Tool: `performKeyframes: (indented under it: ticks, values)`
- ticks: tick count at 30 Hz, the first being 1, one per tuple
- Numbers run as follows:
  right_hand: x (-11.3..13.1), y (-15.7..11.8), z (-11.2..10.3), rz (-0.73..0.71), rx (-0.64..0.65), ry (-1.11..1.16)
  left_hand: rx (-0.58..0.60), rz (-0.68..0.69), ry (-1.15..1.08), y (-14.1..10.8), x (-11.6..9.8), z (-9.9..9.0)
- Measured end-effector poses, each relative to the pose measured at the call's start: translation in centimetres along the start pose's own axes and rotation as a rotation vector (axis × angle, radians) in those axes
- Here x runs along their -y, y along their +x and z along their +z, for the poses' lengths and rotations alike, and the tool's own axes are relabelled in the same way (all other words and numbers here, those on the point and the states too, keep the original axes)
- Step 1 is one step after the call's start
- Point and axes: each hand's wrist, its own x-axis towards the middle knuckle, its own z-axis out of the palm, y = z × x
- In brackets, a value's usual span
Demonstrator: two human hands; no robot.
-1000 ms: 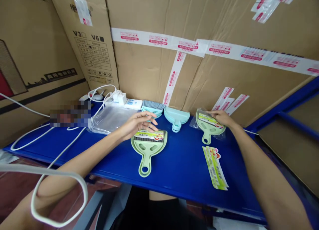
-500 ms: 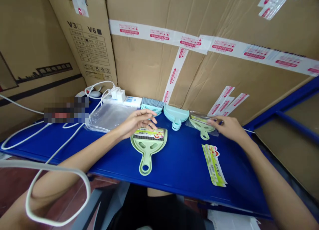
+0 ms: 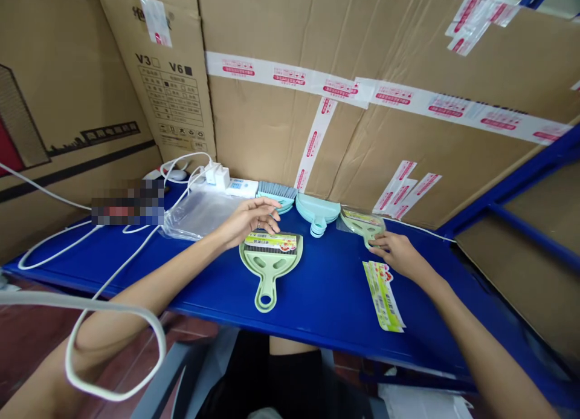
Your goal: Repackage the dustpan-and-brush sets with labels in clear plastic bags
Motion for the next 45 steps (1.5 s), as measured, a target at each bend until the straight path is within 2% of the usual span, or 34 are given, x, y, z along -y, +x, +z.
performKeyframes:
  ticks: [4,10,12,15,16,17,19,21,26,29,33,37,42,45]
  values:
    - [0.5,-0.5,-0.2,-0.024,0.0,-0.033,0.003,-0.012,0.007,0.0,0.3,0.0]
    - [0.9,-0.6,0.3,0.029,-0.019,0.008,-0.03,-0.016,0.043,0.1,0.4,0.1]
    - [1.9,-0.9,-0.1,0.063,-0.063,-0.042,-0.075,0.002,0.077,0.2,0.2,0.0]
    - [5.4,-1.3,-1.0,0.065,-0.191,-0.109,-0.188,0.053,0.142,0.3,-0.2,-0.5]
    - [7.0,-1.3,-1.2,0.018,-0.179,-0.066,-0.23,0.067,0.163,0.4,-0.2,-0.7]
    - [8.6,-1.2,-1.3,-0.044,-0.113,0.002,-0.267,0.077,0.183,0.4,-0.3,-0.9]
    - [11.7,-0.5,-1.2,-0.175,0.107,0.134,-0.322,0.087,0.211,0.5,-0.4,-1.2]
    - [14.1,0.6,-0.4,-0.248,0.257,0.194,-0.344,0.089,0.232,0.5,-0.3,-1.3]
    - [18.0,3.9,2.6,-0.351,0.347,0.108,-0.32,0.069,0.269,0.5,0.1,-1.2]
    - [19.9,5.6,3.0,-0.457,0.345,0.08,-0.309,0.063,0.279,0.5,0.3,-1.0]
    - [21.3,7.9,2.5,-0.429,0.424,0.112,-0.303,0.058,0.292,0.4,0.3,-1.0]
    - [21.1,9.3,3.1,-0.383,0.524,0.167,-0.304,0.076,0.277,0.4,0.0,-0.8]
    - [20.6,9.3,4.3,-0.442,0.451,0.194,-0.28,0.085,0.253,0.5,-0.2,-0.8]
    - [20.9,9.2,4.2,-0.44,0.479,0.174,-0.284,0.086,0.234,0.7,-0.1,-0.9]
